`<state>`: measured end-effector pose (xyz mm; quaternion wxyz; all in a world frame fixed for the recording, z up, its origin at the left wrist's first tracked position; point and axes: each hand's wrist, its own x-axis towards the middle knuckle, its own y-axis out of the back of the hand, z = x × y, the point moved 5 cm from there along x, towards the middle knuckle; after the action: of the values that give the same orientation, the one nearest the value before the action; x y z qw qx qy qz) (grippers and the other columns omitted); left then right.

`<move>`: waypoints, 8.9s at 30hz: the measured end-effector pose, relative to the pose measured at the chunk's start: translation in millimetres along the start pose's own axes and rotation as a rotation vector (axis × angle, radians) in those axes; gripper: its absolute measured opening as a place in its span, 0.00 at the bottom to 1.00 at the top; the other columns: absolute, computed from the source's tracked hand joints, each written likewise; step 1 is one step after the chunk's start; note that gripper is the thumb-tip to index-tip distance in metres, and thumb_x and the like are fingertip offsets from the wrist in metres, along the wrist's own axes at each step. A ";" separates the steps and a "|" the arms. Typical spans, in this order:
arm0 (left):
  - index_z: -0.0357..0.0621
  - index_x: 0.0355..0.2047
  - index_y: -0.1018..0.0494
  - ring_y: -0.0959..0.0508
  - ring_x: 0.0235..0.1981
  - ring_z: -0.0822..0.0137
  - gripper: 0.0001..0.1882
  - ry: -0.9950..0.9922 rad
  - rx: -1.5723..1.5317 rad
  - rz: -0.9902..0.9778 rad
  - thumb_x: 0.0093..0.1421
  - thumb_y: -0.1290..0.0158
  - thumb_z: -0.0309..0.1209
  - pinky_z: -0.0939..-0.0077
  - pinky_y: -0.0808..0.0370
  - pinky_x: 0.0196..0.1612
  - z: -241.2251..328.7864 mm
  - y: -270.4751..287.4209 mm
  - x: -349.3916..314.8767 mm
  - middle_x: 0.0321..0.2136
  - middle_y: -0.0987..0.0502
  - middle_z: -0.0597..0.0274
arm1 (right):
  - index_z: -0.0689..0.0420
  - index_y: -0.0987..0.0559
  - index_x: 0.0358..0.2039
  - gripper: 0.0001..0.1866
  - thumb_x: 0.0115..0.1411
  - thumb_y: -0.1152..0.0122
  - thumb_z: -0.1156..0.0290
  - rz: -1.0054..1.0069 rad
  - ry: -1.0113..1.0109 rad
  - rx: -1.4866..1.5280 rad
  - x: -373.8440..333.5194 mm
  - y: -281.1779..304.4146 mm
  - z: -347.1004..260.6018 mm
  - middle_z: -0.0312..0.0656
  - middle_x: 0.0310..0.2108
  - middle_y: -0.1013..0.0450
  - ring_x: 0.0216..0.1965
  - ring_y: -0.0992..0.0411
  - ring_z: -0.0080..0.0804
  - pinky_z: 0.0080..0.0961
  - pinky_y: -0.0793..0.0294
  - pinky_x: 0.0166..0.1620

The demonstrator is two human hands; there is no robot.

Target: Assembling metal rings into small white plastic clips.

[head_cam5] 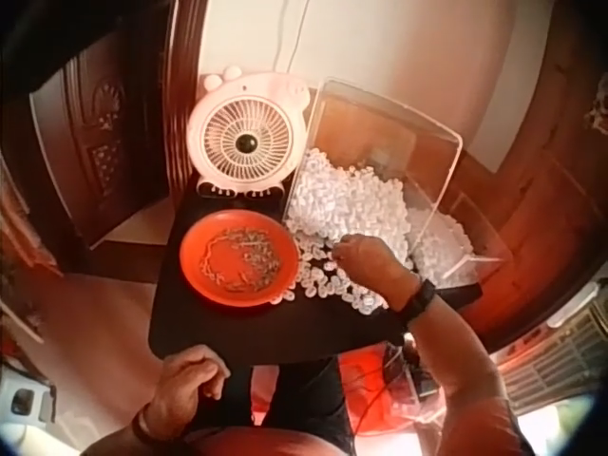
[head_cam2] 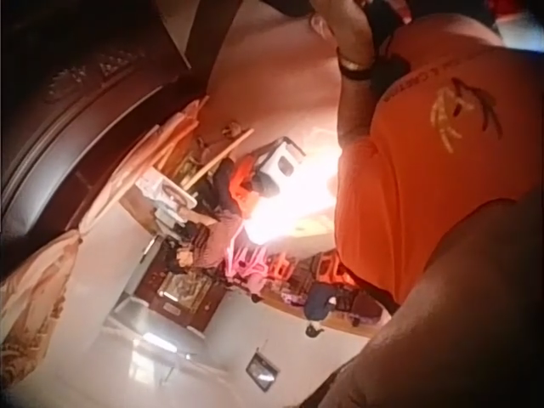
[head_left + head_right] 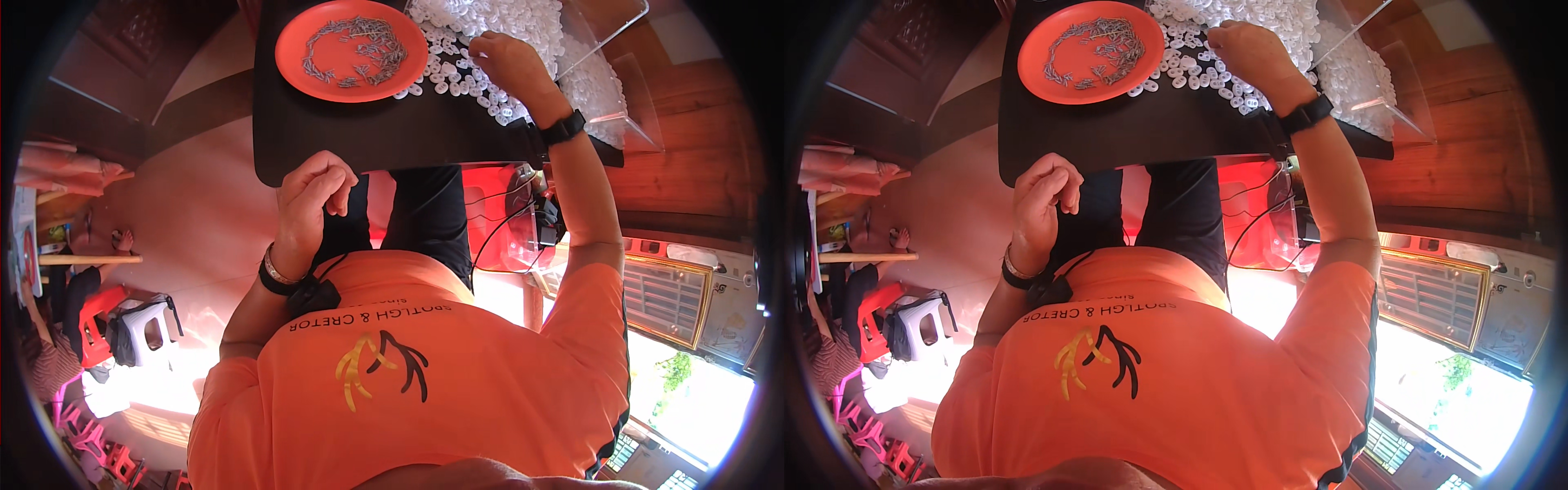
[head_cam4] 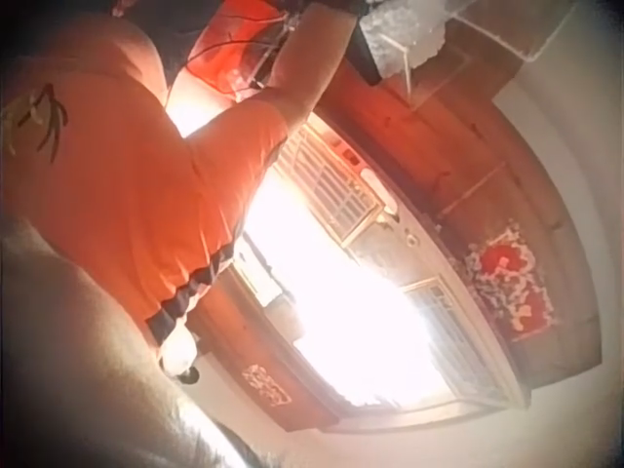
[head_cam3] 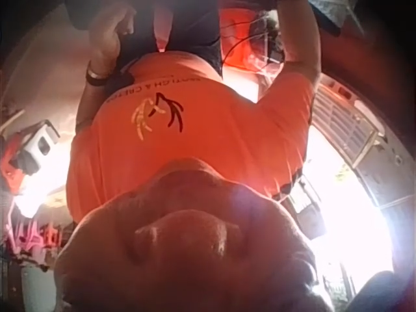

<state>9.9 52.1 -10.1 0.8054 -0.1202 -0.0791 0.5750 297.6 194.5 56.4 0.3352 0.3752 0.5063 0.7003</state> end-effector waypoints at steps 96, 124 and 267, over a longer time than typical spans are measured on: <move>0.40 0.21 0.35 0.39 0.16 0.78 0.09 -0.117 0.212 0.001 0.56 0.56 0.30 0.85 0.44 0.21 17.9 -0.5 43.4 0.14 0.36 0.69 | 0.59 0.23 0.28 0.12 0.60 0.41 0.63 0.234 -0.297 1.831 -13.6 -11.4 -178.9 0.29 0.22 0.30 0.24 0.34 0.14 0.13 0.32 0.29; 0.42 0.20 0.37 0.42 0.17 0.80 0.09 -0.158 0.269 0.005 0.57 0.56 0.28 0.85 0.44 0.20 15.8 -3.6 43.6 0.15 0.39 0.71 | 0.61 0.24 0.28 0.11 0.61 0.42 0.65 0.281 -0.213 1.680 -14.6 -12.8 -179.6 0.31 0.22 0.29 0.26 0.34 0.15 0.15 0.31 0.31; 0.38 0.27 0.33 0.28 0.21 0.69 0.09 -0.174 -0.150 -0.097 0.58 0.56 0.31 0.81 0.33 0.26 15.3 16.2 38.9 0.20 0.30 0.60 | 0.63 0.23 0.39 0.08 0.58 0.42 0.77 0.134 -0.048 2.018 -15.1 -7.1 -191.7 0.36 0.30 0.25 0.34 0.27 0.21 0.18 0.26 0.40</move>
<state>3.8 95.5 -0.4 0.8111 -0.1260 -0.1973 0.5359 139.9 95.8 7.3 -0.1684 0.5250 0.8331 -0.0453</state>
